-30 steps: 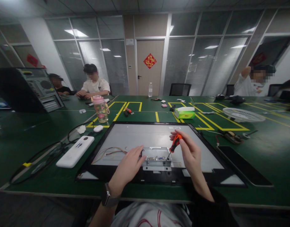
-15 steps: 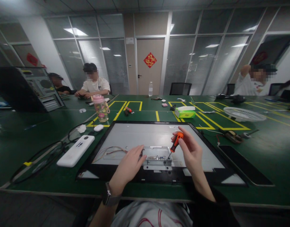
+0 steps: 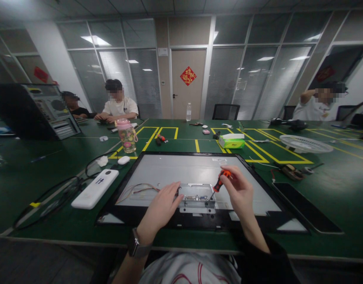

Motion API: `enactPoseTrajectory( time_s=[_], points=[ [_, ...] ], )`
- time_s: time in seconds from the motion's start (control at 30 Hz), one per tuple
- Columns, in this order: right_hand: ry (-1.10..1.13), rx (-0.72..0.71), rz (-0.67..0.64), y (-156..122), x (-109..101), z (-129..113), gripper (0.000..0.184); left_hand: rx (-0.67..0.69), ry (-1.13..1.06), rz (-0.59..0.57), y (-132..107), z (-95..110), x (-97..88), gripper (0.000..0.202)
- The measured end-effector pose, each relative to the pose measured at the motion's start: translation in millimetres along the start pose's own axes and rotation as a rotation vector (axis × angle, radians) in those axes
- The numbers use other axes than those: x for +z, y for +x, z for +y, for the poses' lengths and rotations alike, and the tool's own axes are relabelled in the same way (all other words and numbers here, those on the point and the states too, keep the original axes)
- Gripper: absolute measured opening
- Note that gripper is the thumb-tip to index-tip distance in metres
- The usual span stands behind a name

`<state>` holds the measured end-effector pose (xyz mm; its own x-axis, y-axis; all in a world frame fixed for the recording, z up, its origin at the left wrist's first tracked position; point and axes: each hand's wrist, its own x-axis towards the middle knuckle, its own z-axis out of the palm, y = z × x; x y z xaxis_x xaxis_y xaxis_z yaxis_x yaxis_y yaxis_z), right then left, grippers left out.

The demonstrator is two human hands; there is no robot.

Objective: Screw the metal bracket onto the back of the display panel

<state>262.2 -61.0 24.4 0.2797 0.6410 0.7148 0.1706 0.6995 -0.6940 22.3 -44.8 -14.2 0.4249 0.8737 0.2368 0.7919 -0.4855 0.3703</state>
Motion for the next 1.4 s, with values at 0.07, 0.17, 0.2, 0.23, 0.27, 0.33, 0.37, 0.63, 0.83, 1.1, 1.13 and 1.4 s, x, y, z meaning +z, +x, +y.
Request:
enactPoseTrajectory(
  time_s=[0.07,0.17,0.2,0.23,0.27,0.33,0.37,0.63,0.83,1.1,1.13,1.4],
  points=[
    [-0.003,0.019,-0.017,-0.3,-0.5,0.5,0.018,0.01,0.002,0.017,0.0,-1.4,1.5,0.045],
    [0.053,0.09,-0.049,-1.7,-1.1,0.2,0.027,0.023,0.005,0.029,0.3,-2.7,2.8,0.044],
    [0.068,0.099,-0.046,-1.9,-1.1,-0.2,0.027,0.024,0.006,0.027,0.3,-2.8,2.8,0.044],
    [0.073,0.098,-0.043,-1.9,-1.0,-0.6,0.026,0.023,0.008,0.024,0.3,-2.7,2.6,0.043],
    [0.07,0.091,-0.043,-1.5,-0.9,-0.9,0.024,0.021,0.01,0.019,0.3,-2.5,2.3,0.044],
    [0.049,0.068,-0.045,-0.1,-0.8,-0.9,0.021,0.018,0.013,0.017,0.0,-2.2,1.6,0.044],
    [0.033,0.056,-0.042,0.7,-0.7,-0.6,0.02,0.017,0.012,0.02,-0.1,-2.1,1.4,0.044],
    [0.076,0.084,-0.057,0.2,-1.0,0.3,0.021,0.004,0.007,0.018,0.1,-1.3,1.7,0.045],
    [0.089,0.145,0.007,-0.1,0.6,2.4,0.019,0.007,0.01,-0.005,-0.3,0.8,-2.0,0.046],
    [0.04,0.099,-0.053,-0.3,1.8,-0.4,0.028,0.003,0.013,-0.006,-0.2,0.6,-1.0,0.046],
    [0.057,0.115,-0.06,-0.6,2.1,-0.3,0.03,0.003,0.012,-0.002,0.0,0.4,-0.6,0.046],
    [-0.061,0.054,0.049,0.4,-1.1,2.8,0.023,0.02,0.013,0.011,0.5,-1.7,1.1,0.046]
  ],
)
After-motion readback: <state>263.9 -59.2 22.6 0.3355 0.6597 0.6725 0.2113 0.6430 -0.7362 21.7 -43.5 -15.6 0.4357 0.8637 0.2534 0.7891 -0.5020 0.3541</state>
